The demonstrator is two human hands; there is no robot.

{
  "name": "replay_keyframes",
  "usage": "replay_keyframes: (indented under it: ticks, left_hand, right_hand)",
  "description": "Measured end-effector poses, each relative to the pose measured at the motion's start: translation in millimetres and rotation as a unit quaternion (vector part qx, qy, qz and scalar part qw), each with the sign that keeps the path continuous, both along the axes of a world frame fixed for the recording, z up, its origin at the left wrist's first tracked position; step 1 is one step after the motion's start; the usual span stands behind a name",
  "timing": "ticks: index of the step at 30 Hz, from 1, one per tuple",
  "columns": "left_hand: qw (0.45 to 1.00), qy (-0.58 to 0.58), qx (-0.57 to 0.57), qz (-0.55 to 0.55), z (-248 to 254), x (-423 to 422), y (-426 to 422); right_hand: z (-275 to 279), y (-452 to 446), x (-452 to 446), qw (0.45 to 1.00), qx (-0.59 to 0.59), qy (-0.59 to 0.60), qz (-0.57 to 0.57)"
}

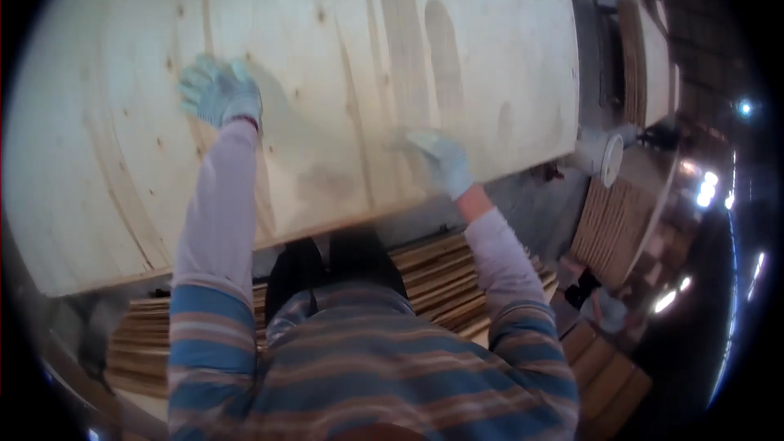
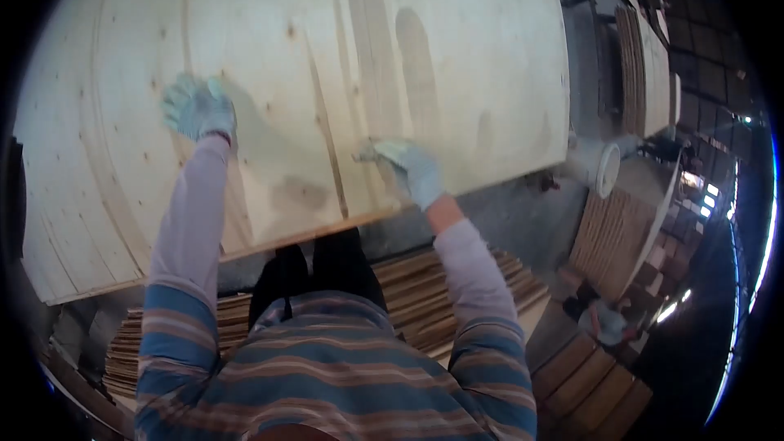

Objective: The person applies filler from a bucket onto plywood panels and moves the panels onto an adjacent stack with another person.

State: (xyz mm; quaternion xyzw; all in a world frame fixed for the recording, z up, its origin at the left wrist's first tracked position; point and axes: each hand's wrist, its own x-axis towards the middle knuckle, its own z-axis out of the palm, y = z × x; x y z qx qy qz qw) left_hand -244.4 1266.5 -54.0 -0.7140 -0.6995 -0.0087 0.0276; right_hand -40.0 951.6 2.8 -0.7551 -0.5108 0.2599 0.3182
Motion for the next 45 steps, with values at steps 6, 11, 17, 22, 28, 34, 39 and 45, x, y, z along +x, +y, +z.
replay_keyframes:
  ticks: [6,11,17,22,28,34,39,45]
  left_hand:
    - [0.916,-0.106,-0.020,-0.386,2,-109,-10]
    - [0.989,0.012,0.035,-0.144,-18,-272,-5]
    - [0.991,0.026,0.069,-0.109,-25,-288,-5]
    - [0.990,-0.020,0.061,-0.123,-37,-284,-6]
    - [0.996,0.022,0.006,-0.085,-9,-271,-4]
    - [0.998,-0.022,-0.019,-0.056,-1,-271,-5]
    - [0.957,-0.097,-0.078,-0.261,5,-351,32]
    - [0.996,-0.021,0.057,-0.066,-15,-622,145]
  right_hand:
    - [-8,-84,-157,0.967,-0.035,-0.041,-0.250]
    - [32,3,-135,0.760,0.154,0.477,-0.414]
    - [-48,127,89,0.938,0.046,0.056,-0.340]
    - [-17,179,109,0.990,-0.112,-0.071,-0.054]
    - [-18,12,-82,0.967,-0.121,0.118,-0.192]
    - [-30,69,-374,0.943,0.031,-0.047,-0.329]
    - [-22,146,-533,0.921,0.096,0.141,-0.349]
    - [-17,173,-459,0.918,-0.101,0.097,-0.372]
